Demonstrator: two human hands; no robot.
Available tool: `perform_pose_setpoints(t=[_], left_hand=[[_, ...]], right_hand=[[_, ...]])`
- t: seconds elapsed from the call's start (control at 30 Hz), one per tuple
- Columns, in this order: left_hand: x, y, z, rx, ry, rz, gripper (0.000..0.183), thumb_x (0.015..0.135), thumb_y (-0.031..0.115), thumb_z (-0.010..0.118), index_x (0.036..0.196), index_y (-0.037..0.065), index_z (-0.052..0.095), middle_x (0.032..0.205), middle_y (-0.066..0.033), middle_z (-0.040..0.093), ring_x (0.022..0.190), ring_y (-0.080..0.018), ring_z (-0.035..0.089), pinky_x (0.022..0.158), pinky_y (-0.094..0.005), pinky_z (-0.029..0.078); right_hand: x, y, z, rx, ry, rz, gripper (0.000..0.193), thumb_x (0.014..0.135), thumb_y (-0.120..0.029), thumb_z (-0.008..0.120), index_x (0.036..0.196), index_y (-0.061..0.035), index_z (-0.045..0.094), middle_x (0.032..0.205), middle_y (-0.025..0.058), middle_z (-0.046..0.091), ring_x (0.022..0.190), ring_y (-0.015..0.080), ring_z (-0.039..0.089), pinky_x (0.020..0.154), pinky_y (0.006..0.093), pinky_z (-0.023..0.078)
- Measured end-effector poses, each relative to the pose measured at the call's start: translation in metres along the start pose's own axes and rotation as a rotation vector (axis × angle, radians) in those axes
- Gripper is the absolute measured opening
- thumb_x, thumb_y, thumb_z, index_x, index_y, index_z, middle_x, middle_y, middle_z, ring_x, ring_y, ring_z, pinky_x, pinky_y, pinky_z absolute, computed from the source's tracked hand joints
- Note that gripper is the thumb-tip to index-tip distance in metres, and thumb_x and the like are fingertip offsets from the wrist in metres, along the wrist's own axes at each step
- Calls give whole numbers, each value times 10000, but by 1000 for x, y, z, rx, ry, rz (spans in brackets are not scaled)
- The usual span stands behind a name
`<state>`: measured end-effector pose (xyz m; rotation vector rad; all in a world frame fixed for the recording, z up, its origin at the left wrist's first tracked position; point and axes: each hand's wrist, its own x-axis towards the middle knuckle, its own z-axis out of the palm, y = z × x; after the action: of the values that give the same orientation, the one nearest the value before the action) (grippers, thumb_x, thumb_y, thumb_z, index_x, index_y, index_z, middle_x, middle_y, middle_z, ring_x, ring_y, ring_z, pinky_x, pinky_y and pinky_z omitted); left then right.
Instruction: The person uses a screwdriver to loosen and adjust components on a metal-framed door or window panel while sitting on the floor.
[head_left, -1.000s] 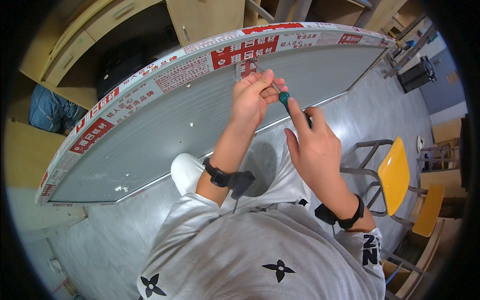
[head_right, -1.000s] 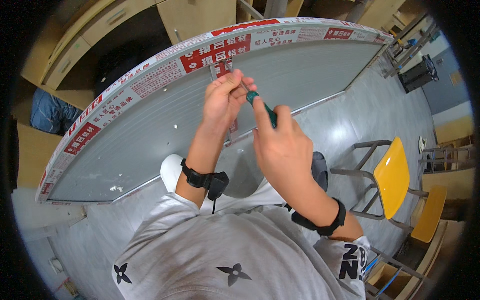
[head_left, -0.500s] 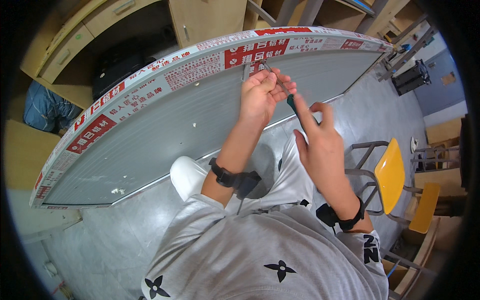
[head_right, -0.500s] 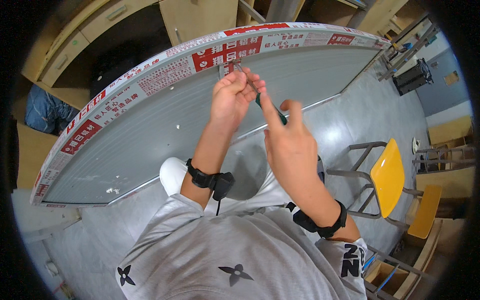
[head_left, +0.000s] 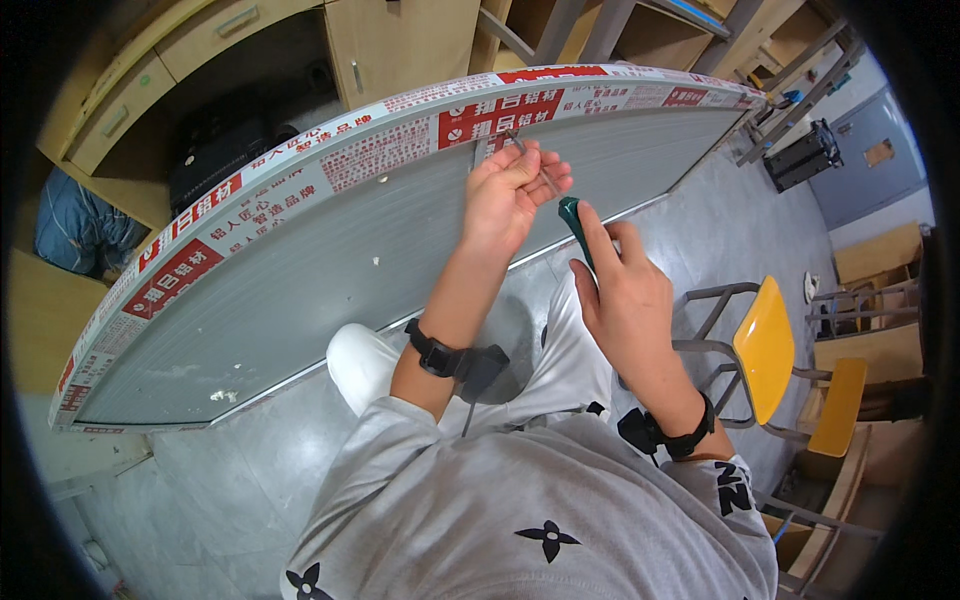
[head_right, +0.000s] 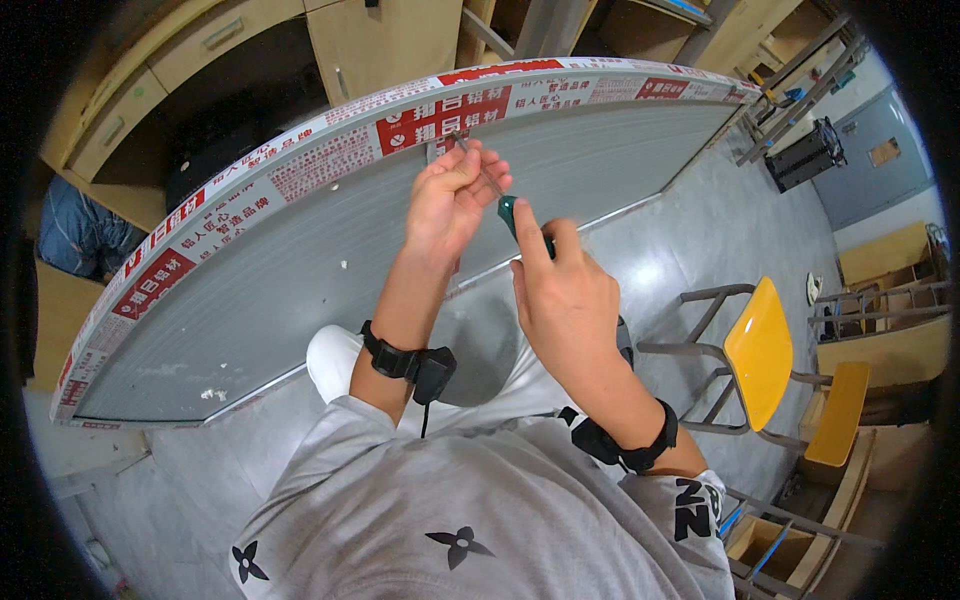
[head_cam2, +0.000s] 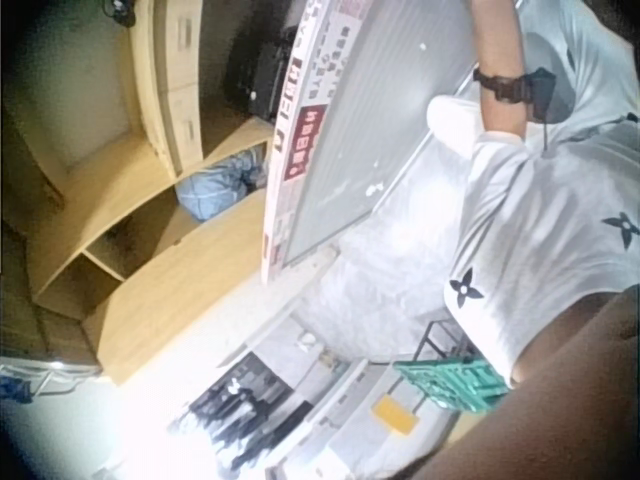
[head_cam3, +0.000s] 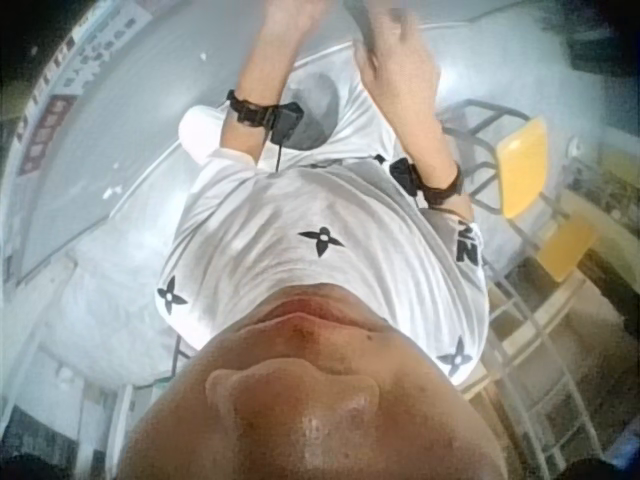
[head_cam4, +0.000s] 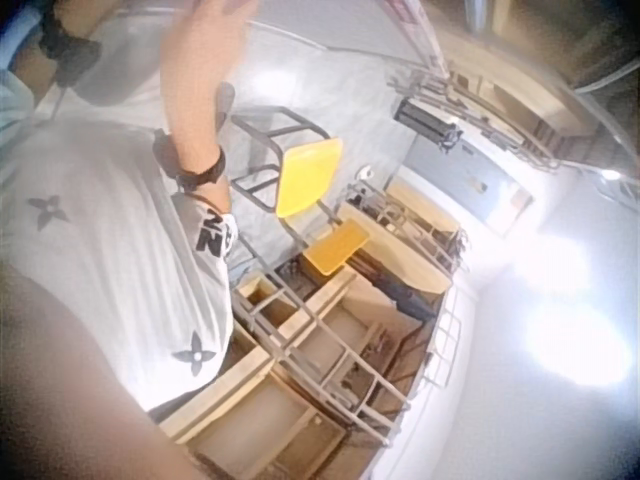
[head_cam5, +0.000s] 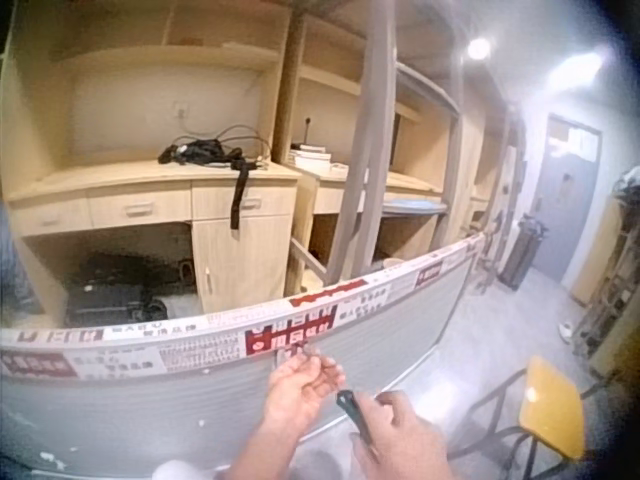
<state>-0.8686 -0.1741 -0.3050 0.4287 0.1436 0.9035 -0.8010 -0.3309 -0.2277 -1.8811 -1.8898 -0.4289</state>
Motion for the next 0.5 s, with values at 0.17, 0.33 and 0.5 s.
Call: perform_pose_setpoints(t=[0.17,0.33,0.5], left_hand=[[-1,3,2,-40,0,-2,186,933,83,516,1107,18,522,1016,-140,609,934,-273,625,832,-414,531],[2,10,0,-51,-43,9,191,956,125,478,1112,24,520,1086,-122,594,983,-300,618,831,-448,528],[3,9,6,10,55,25,180,961,129,455,1087,3,484,1056,-168,592,965,-353,623,802,-505,543]], right_hand=[[1,4,4,650,-213,415,430,863,-97,600,1264,7,486,938,101,580,596,180,567,468,306,443],[3,2,5,982,-254,552,476,866,-58,587,1311,6,431,954,96,567,593,130,535,453,276,432],[2,1,6,626,-145,279,545,850,-9,581,1359,-9,387,959,97,551,579,132,514,458,278,432]])
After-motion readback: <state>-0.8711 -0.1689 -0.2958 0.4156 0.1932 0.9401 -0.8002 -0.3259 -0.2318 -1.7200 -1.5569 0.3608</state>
